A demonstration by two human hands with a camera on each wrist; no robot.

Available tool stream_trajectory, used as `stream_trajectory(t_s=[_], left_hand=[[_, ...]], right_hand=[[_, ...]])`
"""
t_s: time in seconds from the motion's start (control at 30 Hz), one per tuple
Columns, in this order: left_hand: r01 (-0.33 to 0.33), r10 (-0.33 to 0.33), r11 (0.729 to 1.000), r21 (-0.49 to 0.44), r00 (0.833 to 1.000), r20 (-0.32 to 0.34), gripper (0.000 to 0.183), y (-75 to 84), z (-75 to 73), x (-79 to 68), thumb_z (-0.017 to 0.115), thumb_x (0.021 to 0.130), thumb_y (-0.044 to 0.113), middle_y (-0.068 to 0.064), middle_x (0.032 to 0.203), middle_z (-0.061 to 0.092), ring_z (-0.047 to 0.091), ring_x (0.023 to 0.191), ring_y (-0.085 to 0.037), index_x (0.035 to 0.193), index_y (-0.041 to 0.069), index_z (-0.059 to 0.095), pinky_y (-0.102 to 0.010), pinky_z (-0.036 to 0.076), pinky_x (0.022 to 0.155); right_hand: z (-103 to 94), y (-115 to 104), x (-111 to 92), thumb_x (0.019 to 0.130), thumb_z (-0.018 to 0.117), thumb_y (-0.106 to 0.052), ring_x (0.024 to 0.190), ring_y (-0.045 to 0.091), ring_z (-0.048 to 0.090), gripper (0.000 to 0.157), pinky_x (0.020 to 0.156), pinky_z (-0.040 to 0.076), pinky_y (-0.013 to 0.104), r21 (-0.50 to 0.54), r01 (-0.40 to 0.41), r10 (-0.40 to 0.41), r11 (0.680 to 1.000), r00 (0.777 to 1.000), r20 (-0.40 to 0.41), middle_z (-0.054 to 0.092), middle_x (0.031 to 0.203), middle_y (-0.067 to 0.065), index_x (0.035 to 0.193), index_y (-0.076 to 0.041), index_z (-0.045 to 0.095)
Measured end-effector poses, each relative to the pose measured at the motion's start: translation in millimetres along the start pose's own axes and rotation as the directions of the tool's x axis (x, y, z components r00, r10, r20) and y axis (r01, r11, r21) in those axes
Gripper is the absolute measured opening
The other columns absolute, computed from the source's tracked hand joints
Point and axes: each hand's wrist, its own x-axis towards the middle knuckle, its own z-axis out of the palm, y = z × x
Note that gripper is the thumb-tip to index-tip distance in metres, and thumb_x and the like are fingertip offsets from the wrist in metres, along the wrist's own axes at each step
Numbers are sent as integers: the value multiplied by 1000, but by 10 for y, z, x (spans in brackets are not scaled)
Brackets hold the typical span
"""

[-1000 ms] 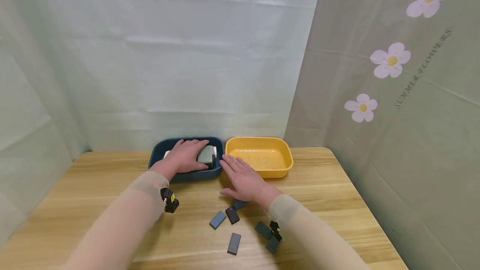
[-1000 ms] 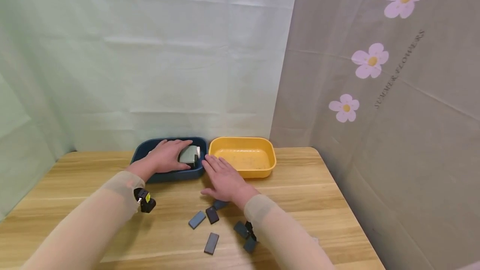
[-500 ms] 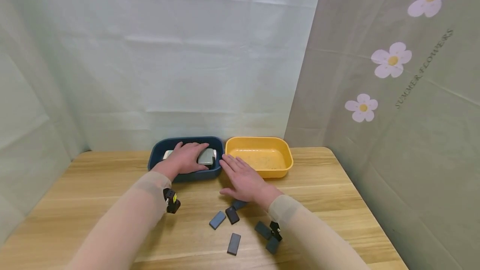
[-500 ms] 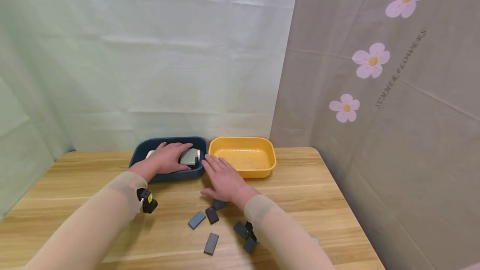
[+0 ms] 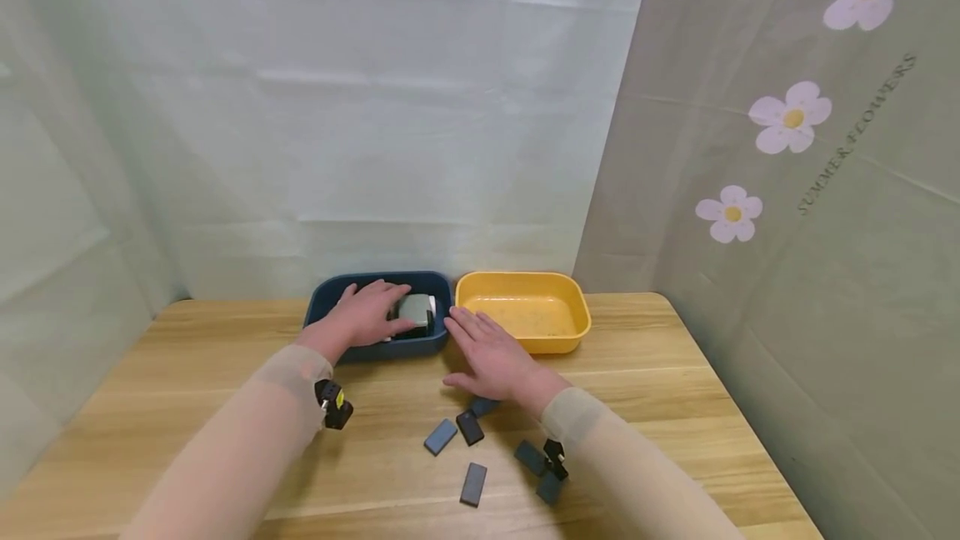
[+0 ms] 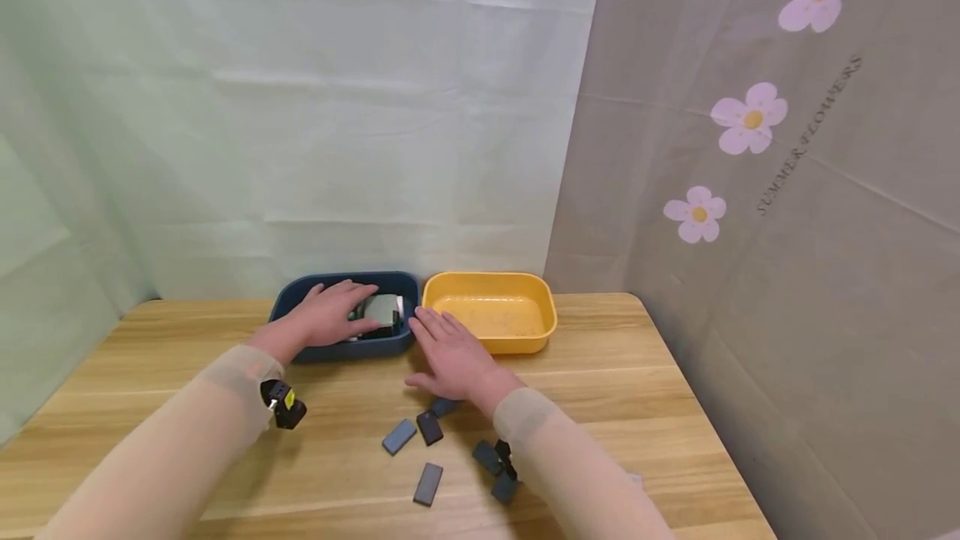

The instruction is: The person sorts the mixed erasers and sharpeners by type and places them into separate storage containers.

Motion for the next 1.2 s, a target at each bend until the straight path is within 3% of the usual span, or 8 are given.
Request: stream_trajectory(t_s=[0.4,0.67,0.9,1.2], left_hand=[[0,1,1000,21,998,-61,70,-62,-10,-192,66,112,43,-24,171,43,28,163,-48,168,7,46,-79,18,126],[-16,19,1000,21,990,-143,65,-98,-57,-310,67,112,38,-23,169,46,31,161,-48,165,5,50,-79,19,125],[-15,23,999,45,985,-169,63,-123,-74,-357,68,112,37,-21,168,48,31,162,-46,165,6,51,-78,17,127],[-60,89,991,123,966,-243,63,-79,-105,-436,71,111,34,-17,166,52,36,161,-43,165,9,52,-76,17,128]], right_hand=[[35,-19,45,106,63,-66,169,25,19,99,136,15,45,13,19,-18,1000,1000,-8,21,183,14,175,-5,27],[21,-113,101,106,62,-67,168,27,21,98,136,18,45,13,43,-42,999,999,-32,24,182,16,174,-4,29],[50,-133,155,107,60,-68,169,25,20,98,136,15,44,4,47,-47,999,998,-29,23,182,14,175,-6,28],[14,-186,197,108,61,-64,167,31,26,95,135,20,46,0,74,-74,997,997,-35,25,181,17,174,-3,30]])
